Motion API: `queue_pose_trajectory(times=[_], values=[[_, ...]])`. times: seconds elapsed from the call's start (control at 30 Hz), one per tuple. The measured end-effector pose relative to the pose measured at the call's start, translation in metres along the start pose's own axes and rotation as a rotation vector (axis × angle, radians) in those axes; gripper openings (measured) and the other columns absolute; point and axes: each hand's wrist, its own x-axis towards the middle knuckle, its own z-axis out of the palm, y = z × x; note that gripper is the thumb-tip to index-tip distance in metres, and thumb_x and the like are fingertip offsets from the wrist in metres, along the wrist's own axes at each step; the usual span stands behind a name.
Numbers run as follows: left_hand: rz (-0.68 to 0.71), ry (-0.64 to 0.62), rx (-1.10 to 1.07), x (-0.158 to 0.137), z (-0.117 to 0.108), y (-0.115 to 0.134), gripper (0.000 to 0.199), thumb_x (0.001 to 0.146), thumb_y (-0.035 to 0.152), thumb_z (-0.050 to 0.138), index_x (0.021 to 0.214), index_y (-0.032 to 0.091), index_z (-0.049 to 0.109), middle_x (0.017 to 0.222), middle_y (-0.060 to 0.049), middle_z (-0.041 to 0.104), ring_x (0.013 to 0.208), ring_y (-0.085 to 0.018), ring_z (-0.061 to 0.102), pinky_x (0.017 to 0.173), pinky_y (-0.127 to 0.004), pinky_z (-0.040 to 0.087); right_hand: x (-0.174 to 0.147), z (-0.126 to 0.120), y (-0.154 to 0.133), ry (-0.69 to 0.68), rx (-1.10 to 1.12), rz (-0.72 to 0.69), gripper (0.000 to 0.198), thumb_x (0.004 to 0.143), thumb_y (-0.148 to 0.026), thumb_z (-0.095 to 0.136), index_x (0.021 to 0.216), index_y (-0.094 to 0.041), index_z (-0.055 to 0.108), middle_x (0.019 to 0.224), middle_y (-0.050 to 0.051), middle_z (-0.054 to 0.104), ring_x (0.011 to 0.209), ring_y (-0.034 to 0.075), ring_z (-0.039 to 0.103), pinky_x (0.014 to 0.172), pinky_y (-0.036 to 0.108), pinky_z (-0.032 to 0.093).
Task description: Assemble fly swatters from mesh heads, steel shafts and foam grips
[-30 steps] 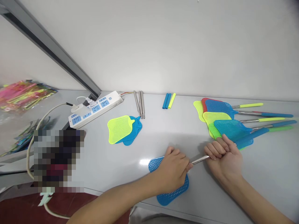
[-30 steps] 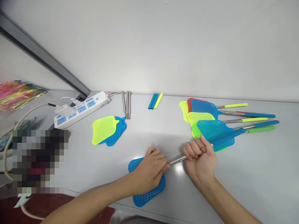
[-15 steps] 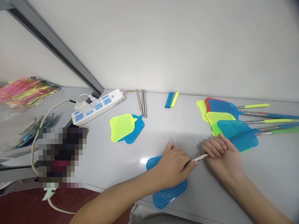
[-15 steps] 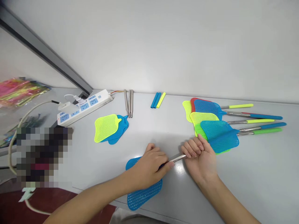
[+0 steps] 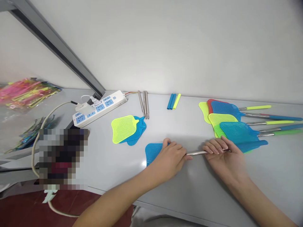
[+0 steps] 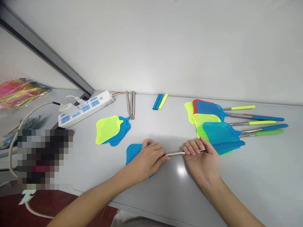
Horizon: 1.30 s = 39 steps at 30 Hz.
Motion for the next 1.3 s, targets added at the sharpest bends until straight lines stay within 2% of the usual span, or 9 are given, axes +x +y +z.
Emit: queue_pose_trajectory(times=[0.3,0.6,0.87,1.3], values=[[0.009,0.04,0.001,0.001,-0.001,-0.001,0.033,0.09,0.033,0.03,0.067,0.016,0.048,0.069,0.001,0.053,0.07,-0.012,0.045,0.078,-0.031,0.025,-0.001,0.0,-0.003,0.042,-0.029,-0.048,0.027,0.073,-0.014,0.048,0.054,-0.018,0.029,0.051,-0.006,0.024,0.045,0.008,0.03,0.045,0.021,0.036],[-0.005,0.048,-0.002,0.001,-0.002,-0.006,0.035,0.09,0.035,0.028,0.068,0.016,0.047,0.067,0.002,0.051,0.07,-0.011,0.045,0.077,-0.031,0.025,0.002,0.005,-0.011,0.132,-0.086,-0.245,0.017,0.073,-0.018,0.046,0.058,-0.016,0.037,0.055,-0.005,0.027,0.049,0.007,0.032,0.048,0.021,0.039],[-0.013,0.02,-0.014,0.001,-0.001,-0.004,0.032,0.09,0.033,0.029,0.069,0.016,0.047,0.069,0.001,0.053,0.071,-0.013,0.046,0.077,-0.032,0.025,0.004,0.001,-0.013,0.174,-0.038,-0.204,0.018,0.072,-0.017,0.046,0.058,-0.017,0.034,0.053,-0.005,0.026,0.047,0.007,0.031,0.045,0.021,0.037],[-0.003,-0.02,-0.037,0.0,-0.002,-0.001,0.03,0.09,0.029,0.028,0.069,0.017,0.045,0.068,0.0,0.054,0.07,-0.013,0.046,0.074,-0.032,0.028,0.003,-0.002,-0.013,0.108,-0.012,-0.137,0.025,0.072,-0.018,0.049,0.056,-0.019,0.029,0.05,-0.006,0.026,0.043,0.007,0.032,0.045,0.021,0.038]])
